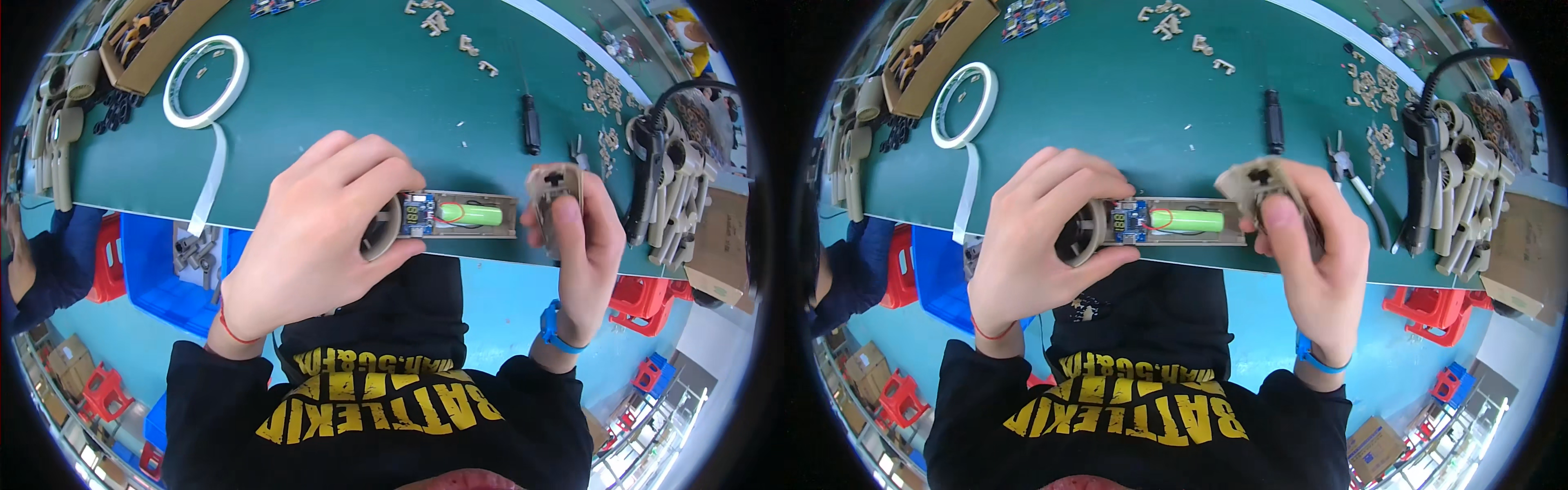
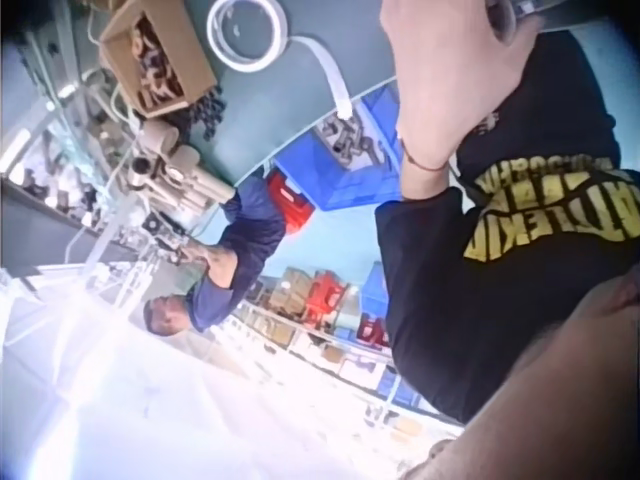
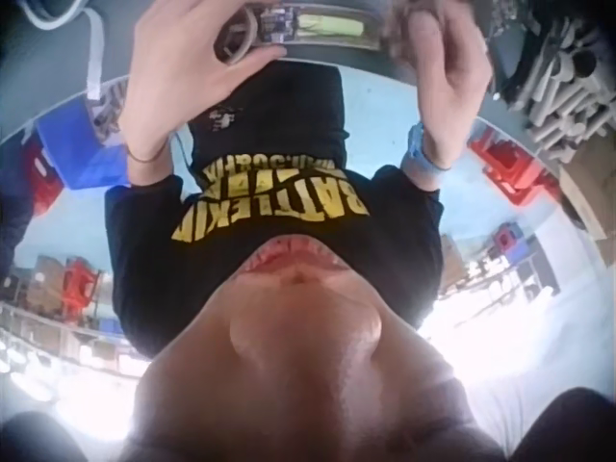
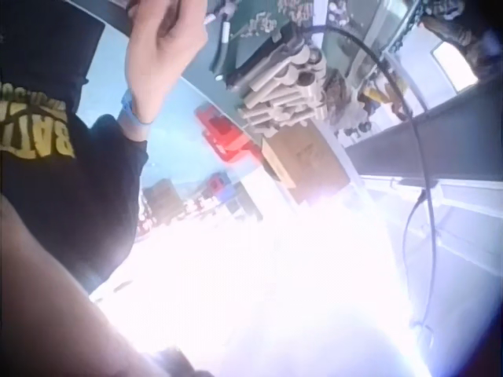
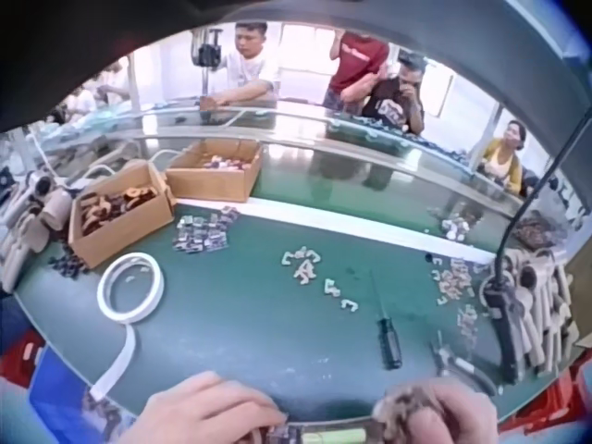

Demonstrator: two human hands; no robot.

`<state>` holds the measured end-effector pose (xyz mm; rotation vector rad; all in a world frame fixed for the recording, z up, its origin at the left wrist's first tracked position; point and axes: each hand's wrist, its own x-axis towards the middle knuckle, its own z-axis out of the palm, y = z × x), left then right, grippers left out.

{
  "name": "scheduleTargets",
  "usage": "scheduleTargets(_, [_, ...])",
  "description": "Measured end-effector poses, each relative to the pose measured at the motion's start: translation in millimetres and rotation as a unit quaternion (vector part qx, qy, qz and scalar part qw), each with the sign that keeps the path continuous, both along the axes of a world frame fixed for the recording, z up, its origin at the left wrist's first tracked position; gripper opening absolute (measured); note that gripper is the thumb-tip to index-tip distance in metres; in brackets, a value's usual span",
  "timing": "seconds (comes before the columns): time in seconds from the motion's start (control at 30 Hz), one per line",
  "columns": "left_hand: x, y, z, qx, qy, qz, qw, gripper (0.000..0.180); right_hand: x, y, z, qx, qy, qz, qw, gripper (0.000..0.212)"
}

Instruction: Assembling mini handheld fans by inserting components into the casing and securing them with an electric screwdriver.

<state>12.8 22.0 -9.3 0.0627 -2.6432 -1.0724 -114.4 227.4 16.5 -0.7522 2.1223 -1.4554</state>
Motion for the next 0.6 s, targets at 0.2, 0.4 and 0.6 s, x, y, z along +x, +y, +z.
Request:
scheduleTargets(0.2, [2, 0, 0, 0.019, 0.004, -0.002, 1.000, 0.047, -8, -16, 2, 0.081, 0.360, 0.212, 0.905, 0.046])
scheduleTargets(0.4, [2, 0, -4, 0.038, 0.015, 0.011, 0.999, 0.061, -3, -30, -3, 0.147, 0.447, 0.245, 0.848, 0.060])
scheduleTargets(0.6, [2, 0, -4, 0.051, 0.007, 0.017, 0.999, 0.074, 12, -33, -9, 0.156, 0.444, 0.238, 0.850, 0.067])
